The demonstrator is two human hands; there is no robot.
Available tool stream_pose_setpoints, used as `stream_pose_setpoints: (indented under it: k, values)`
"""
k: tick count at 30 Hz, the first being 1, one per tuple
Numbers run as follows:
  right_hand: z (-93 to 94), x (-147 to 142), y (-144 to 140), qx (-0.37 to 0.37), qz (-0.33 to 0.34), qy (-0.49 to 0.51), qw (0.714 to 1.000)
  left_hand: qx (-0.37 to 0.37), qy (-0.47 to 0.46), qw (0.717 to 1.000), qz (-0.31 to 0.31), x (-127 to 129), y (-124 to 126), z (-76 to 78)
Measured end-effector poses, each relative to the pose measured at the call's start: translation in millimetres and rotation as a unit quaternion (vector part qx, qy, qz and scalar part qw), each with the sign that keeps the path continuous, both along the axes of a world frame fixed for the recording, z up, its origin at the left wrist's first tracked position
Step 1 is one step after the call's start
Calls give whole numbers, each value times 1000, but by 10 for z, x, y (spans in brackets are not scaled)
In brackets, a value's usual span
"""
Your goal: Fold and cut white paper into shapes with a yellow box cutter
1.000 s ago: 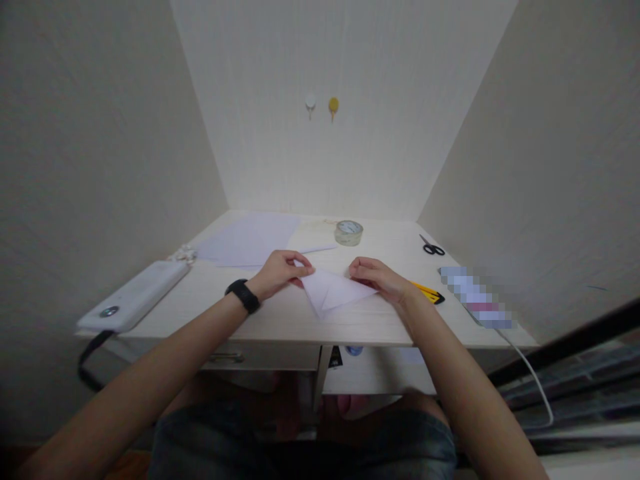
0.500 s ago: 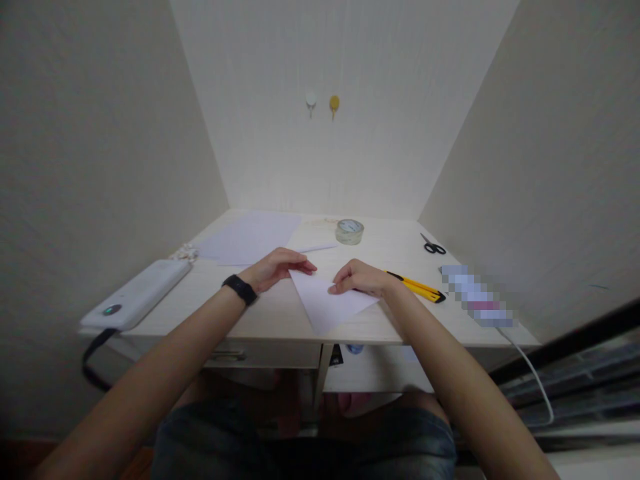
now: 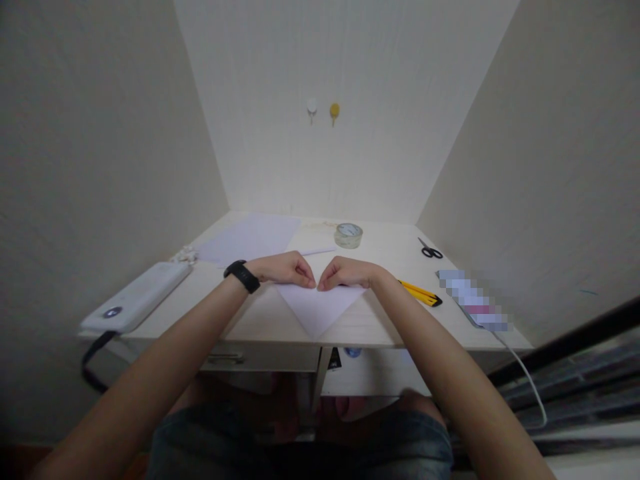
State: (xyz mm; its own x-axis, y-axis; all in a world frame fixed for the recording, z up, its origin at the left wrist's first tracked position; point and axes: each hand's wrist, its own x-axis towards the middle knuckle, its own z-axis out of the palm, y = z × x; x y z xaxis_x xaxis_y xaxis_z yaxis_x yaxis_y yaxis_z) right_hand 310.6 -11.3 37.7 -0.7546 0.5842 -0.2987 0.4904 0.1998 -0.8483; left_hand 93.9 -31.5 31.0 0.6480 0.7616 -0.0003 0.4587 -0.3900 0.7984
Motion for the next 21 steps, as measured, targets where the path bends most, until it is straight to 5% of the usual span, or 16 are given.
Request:
stream_pose_setpoints:
  k: [8,16,21]
  values:
    - [96,286,14,-30,-33,57,997,16,-28,999,28,-54,-69,206]
    - [57,684,-25,-36,-27,75,996,16,36,997,69,-370,-87,186]
    - [-38,671,1,6,-85,121,989,4,60,995,83,-426,-102,188]
